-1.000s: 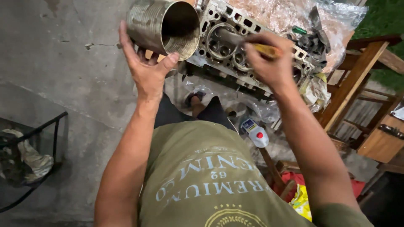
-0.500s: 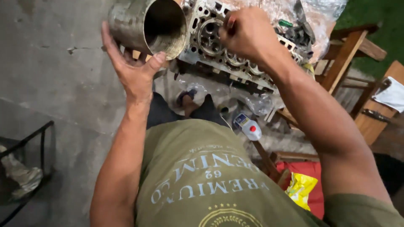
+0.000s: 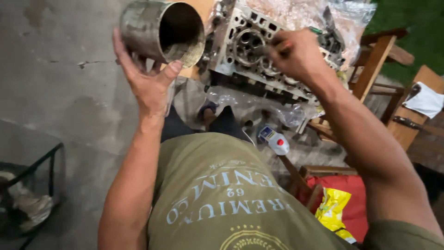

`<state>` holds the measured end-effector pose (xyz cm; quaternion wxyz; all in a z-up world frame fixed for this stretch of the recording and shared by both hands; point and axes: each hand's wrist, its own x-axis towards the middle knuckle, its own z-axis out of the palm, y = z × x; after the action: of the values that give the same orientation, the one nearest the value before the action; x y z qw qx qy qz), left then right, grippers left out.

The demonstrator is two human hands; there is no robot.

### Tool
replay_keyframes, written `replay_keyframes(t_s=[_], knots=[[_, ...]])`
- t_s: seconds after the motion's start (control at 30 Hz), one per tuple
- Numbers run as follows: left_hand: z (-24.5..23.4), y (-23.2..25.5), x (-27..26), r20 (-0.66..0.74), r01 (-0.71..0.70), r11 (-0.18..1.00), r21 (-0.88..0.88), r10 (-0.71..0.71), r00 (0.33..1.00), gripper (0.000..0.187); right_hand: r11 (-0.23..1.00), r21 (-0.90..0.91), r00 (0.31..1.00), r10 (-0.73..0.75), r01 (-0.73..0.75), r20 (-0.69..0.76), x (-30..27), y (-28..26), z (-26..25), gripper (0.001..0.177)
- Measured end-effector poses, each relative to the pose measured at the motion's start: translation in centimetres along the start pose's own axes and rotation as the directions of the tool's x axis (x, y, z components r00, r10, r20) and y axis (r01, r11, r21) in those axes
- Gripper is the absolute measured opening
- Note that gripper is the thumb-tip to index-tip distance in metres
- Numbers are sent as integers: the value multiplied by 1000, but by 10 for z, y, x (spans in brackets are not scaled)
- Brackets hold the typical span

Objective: Cleaning an engine cylinder head by applying liquid with a brush

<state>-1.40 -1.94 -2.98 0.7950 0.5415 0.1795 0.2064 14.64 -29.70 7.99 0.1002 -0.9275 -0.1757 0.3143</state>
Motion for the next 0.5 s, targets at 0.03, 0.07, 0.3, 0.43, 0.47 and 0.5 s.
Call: replay_keyframes(t_s=[0.03, 0.07, 0.3, 0.43, 0.47, 0.5], knots=[[-2, -2, 1, 13, 16, 1000, -19, -16, 1000, 106, 999, 47, 995, 1, 4, -101, -2, 8, 4, 17], [-3, -4, 3, 27, 32, 999, -39, -31, 999, 106, 996, 92, 979, 6, 13, -202, -4, 16, 7, 14], [-18, 1, 11, 95, 11, 999, -35, -7, 995, 102, 986, 54, 959, -137, 155, -246, -10, 13, 18, 14], [-15, 1, 13, 86, 43, 998, -49, -39, 996, 105, 995, 40, 966, -81, 93, -246, -18, 0, 10, 11], [-17, 5, 14, 77, 50, 999, -14, -49, 996, 104, 991, 130, 987, -12, 33, -158, -19, -11, 6, 10], [-23, 5, 13, 75, 55, 998, -5, -55, 996, 104, 990, 137, 988, -13, 34, -151, -14, -2, 15, 10]])
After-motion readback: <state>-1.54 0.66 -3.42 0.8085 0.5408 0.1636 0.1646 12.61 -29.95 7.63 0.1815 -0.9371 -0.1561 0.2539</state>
